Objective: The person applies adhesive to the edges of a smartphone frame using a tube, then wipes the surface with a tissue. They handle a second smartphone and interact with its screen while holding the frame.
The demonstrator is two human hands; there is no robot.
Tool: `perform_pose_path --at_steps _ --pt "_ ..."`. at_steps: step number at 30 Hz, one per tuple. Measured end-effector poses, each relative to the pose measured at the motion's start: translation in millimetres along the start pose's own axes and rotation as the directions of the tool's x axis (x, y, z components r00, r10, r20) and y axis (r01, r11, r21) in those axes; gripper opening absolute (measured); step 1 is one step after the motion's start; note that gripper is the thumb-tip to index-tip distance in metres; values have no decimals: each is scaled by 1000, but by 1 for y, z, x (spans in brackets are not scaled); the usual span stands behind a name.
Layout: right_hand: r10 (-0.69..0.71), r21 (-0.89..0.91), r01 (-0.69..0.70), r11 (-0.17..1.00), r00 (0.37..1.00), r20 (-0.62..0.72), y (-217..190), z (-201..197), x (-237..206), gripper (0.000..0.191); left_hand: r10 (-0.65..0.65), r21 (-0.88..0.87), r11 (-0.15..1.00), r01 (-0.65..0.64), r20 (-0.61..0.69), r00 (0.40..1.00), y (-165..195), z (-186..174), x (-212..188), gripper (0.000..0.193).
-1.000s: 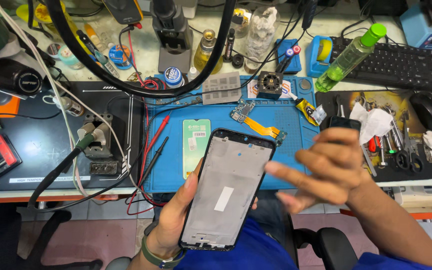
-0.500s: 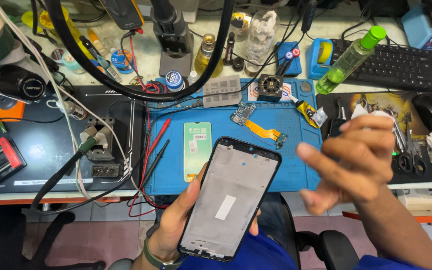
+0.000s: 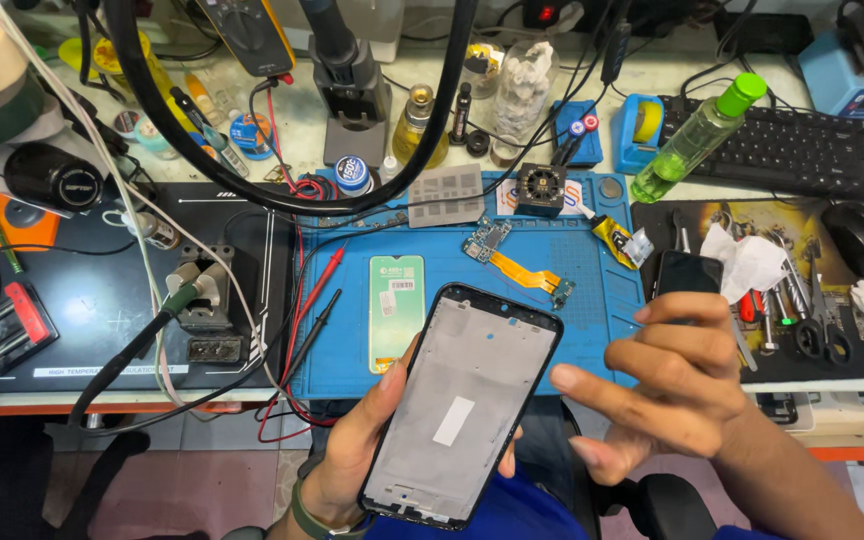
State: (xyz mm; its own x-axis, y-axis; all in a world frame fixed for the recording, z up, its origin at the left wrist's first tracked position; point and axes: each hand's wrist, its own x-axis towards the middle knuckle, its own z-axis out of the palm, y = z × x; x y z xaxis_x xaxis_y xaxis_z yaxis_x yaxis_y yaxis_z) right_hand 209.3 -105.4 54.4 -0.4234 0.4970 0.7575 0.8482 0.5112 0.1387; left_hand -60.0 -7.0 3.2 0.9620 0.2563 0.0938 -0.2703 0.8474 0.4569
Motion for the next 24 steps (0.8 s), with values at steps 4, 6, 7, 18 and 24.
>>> perform_pose_path --at_steps 4,6,7,18,24 --pt "84 -63 -88 994 995 -59 6 2 3 46 -54 -70 996 54 -2 999 -2 1 -2 77" --pt "88 6 -88 996 990 -109 5 2 5 46 -56 -89 994 56 9 998 -2 1 -4 78" --pt "83 42 -78 996 987 -138 4 2 6 47 -57 -87 995 58 13 998 -1 0 -3 78" --pt "207 124 -193 973 971 -117 -4 -12 4 52 -127 -187 971 149 124 984 -2 -3 3 72" --pt "193 117 -185 976 979 -70 -3 -21 19 51 -158 -286 937 202 169 973 -10 -12 1 68"
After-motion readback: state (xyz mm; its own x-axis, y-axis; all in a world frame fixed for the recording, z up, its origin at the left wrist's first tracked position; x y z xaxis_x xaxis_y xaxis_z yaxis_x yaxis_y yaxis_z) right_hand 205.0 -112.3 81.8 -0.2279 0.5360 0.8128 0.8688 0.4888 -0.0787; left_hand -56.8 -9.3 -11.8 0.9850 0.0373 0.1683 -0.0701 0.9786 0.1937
